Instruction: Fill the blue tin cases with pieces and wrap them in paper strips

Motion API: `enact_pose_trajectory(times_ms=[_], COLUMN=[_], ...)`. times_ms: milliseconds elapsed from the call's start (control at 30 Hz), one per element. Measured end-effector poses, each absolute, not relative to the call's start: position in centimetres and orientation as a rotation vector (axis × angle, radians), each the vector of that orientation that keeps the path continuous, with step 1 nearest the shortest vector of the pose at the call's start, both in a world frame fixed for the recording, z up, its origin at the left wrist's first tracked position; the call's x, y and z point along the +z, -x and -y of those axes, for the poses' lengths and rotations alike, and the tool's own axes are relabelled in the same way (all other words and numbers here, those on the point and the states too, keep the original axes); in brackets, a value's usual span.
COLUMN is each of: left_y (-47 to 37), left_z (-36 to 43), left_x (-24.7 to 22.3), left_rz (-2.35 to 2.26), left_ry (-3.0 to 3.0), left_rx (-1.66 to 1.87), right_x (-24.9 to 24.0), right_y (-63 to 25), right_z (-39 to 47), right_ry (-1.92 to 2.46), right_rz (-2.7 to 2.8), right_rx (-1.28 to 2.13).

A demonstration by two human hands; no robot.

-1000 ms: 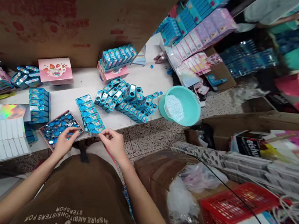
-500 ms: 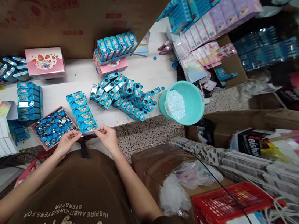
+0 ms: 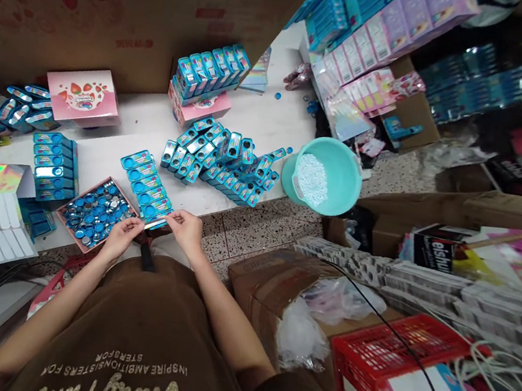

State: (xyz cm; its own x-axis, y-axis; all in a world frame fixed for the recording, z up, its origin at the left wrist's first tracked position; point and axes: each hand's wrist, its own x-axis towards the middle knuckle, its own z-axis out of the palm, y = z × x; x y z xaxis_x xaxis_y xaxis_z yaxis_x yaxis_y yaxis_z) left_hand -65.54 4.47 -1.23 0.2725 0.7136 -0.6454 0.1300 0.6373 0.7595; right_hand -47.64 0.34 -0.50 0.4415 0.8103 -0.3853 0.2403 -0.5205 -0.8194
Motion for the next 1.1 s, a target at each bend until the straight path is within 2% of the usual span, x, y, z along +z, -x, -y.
enact_pose_trajectory(times_ms=[300, 500, 667, 800, 933, 1100], left_y=[65.1, 64.5, 63.7, 63.5, 66.8, 77.9], left_z=[-4.3, -3.4, -2.3, -1.4, -1.6, -6.7], left_x=[-3.4, -4.7, -6.3, -7.1, -4.5, 4.1], left_rz=[-1.199, -1.170, -1.231, -1.323, -1.337, -1.447], left_ry=[-0.752, -0.712, -0.734, -0.807, -1.032, -1.890], left_rx=[0.489, 0.538, 0.599, 0.594, 0.582, 0.600], right_x=[0.0, -0.1, -2.1, -3.2, -2.9, -0.4], right_y=[47.9, 47.5, 47.3, 47.3, 47.5, 49.1], right_z=[-0.9, -0.7, -0.3, 0.2, 0.4, -0.3], right_ry=[2.091, 2.228, 2.082, 2.056, 2.071, 2.038], right_rz=[1.014, 1.072, 0.845, 0.779, 0.823, 0.836], right_rx=[1.023, 0.708, 1.030, 1.060, 0.957, 0.665])
